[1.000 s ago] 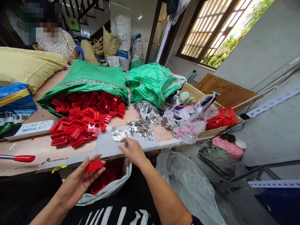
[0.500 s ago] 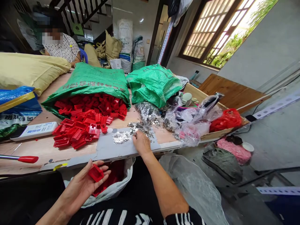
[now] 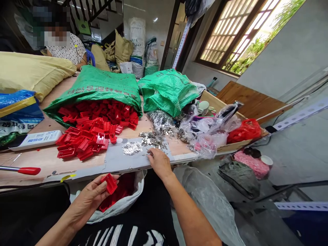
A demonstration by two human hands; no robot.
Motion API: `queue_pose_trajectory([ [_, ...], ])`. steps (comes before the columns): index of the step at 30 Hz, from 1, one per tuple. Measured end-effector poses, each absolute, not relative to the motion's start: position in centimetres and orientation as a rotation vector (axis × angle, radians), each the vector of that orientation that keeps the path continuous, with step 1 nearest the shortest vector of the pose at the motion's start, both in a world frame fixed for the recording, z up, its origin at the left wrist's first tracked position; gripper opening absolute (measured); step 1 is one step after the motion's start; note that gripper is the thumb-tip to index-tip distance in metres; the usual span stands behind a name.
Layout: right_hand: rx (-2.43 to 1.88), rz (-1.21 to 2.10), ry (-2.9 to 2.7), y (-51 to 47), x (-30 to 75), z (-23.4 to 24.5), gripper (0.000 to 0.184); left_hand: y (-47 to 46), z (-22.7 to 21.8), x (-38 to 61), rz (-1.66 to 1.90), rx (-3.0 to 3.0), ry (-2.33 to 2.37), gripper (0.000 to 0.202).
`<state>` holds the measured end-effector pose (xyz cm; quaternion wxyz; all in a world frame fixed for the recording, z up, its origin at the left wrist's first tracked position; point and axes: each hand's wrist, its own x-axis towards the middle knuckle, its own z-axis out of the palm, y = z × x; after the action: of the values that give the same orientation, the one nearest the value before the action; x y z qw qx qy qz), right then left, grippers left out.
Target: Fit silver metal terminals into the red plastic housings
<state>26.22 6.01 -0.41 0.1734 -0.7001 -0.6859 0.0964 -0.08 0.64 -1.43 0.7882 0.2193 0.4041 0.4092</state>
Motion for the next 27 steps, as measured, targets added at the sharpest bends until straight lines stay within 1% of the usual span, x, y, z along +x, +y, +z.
queue_pose_trajectory([
  [4, -1.948, 0.293, -1.974, 6.5, 25.8, -0.8, 0.01, 0.6, -1.9, -0.3, 0.955, 0.587, 0.925, 0.034],
  [9, -1.826, 0.344, -1.867, 6.4, 25.4, -0.6, 0.01, 0.8, -2.5, -0.5, 1.005, 0.69, 1.023, 0.038],
  [15, -1.485, 0.792, -1.756, 4.9, 22.8, 1.2, 0.011, 0.9, -2.8, -0.5, 1.122, 1.217, 1.188, 0.037],
  [18, -1.403, 0.887, -1.774, 3.8, 20.7, 2.2, 0.009, 0.8, -2.8, -0.5, 1.161, 1.459, 1.26, 0.036],
  [22, -1.343, 0.903, -1.84, 2.7, 18.4, 2.9, 0.007, 0.9, -2.6, -0.4, 1.236, 1.672, 1.337, 0.033],
  [27, -1.301, 0.748, -1.974, 2.5, 17.0, 2.3, 0.004, 1.1, -2.2, -0.2, 1.33, 1.805, 1.34, 0.031],
])
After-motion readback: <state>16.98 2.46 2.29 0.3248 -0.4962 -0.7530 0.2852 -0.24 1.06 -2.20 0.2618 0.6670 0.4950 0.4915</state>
